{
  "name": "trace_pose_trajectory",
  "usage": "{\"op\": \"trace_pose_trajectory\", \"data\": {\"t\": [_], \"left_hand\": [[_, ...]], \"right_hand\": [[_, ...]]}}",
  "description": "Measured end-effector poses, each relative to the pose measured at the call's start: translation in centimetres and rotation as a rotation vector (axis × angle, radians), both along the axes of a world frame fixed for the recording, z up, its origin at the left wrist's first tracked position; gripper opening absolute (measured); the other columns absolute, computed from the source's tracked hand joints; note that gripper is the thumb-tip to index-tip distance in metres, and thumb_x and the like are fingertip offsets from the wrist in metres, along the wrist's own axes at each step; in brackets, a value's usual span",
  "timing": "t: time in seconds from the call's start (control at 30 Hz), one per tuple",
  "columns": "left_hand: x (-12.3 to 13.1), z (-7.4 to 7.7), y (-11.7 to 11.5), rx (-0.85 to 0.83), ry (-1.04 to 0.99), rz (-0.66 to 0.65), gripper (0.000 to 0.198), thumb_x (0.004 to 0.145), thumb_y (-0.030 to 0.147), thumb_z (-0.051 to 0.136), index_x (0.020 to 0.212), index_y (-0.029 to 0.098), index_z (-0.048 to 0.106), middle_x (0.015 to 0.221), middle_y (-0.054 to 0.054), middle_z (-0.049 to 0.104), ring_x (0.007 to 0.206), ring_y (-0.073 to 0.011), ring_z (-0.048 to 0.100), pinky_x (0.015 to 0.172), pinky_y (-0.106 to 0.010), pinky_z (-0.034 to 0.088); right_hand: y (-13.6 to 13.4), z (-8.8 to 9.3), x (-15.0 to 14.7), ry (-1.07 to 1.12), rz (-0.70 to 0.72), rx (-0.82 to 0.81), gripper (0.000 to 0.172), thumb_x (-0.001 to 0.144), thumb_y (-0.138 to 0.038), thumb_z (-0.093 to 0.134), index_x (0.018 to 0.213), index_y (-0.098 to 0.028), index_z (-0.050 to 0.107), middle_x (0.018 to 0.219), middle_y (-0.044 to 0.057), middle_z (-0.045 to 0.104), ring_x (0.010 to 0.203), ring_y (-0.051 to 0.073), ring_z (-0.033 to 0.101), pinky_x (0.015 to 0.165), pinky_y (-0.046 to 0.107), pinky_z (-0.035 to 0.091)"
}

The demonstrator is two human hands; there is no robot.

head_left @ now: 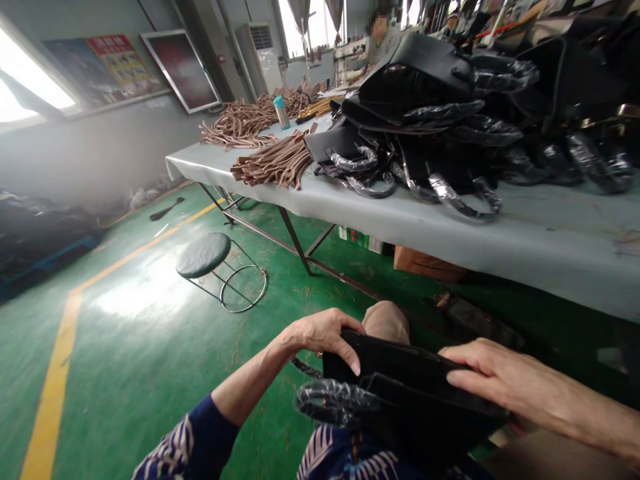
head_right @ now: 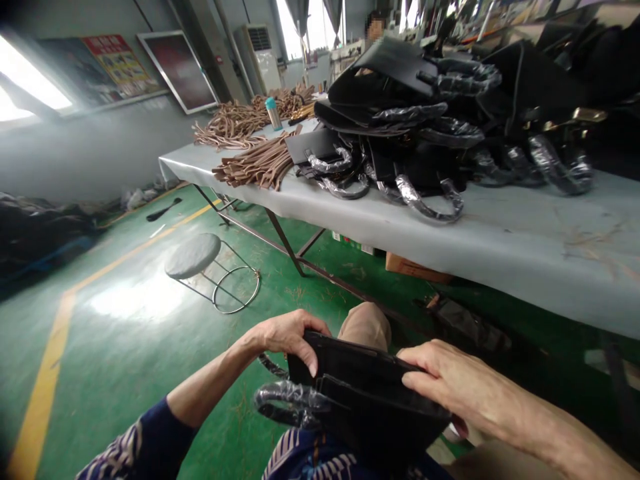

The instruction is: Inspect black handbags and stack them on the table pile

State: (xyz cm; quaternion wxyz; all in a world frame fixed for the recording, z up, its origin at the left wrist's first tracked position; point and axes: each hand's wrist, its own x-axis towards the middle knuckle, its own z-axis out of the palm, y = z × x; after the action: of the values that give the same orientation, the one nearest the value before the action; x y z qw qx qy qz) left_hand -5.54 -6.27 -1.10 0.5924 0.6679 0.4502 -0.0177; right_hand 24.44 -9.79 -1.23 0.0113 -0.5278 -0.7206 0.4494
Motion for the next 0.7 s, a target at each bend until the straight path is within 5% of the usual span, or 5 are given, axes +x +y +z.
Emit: {"op": "trace_pose_trajectory", "data": {"t": [0.1,0.3,0.7], "left_hand": [[-0.3,-0.3,0.2,0.017,-0.061,0.012,0.061,0.057,0.060,0.068,0.101,0.017,0.065,0.070,0.003,0.058,0.059,-0.0107,0.048,0.048,-0.017,0.036],[-0.8,-0.5,-0.2,0.143,-0.217,-0.009,0.050,0.081,0.057,0.045,0.095,0.013,0.066,0.087,-0.002,0.062,0.082,-0.0158,0.054,0.073,-0.020,0.041],[-1.1,-0.6,-0.4,0.007,-0.173,0.069,0.038,0.080,0.046,0.052,0.096,0.013,0.066,0.085,0.000,0.063,0.079,-0.0138,0.054,0.071,-0.019,0.041]], "right_hand": [[0.3,-0.3,-0.2,-0.067,0.072,0.019,0.024,0.082,-0.041,0.047,0.088,-0.028,0.066,0.094,0.002,0.065,0.092,0.023,0.059,0.078,0.030,0.046],[0.4,-0.2,-0.7,-0.102,0.093,0.051,0.024,0.082,-0.040,0.046,0.081,-0.027,0.067,0.093,0.002,0.066,0.091,0.024,0.060,0.076,0.032,0.045],[0.4,-0.5,-1.1,-0.095,0.166,0.161,0.029,0.084,-0.045,0.043,0.094,-0.029,0.066,0.093,0.002,0.066,0.089,0.022,0.060,0.077,0.029,0.044]]}}
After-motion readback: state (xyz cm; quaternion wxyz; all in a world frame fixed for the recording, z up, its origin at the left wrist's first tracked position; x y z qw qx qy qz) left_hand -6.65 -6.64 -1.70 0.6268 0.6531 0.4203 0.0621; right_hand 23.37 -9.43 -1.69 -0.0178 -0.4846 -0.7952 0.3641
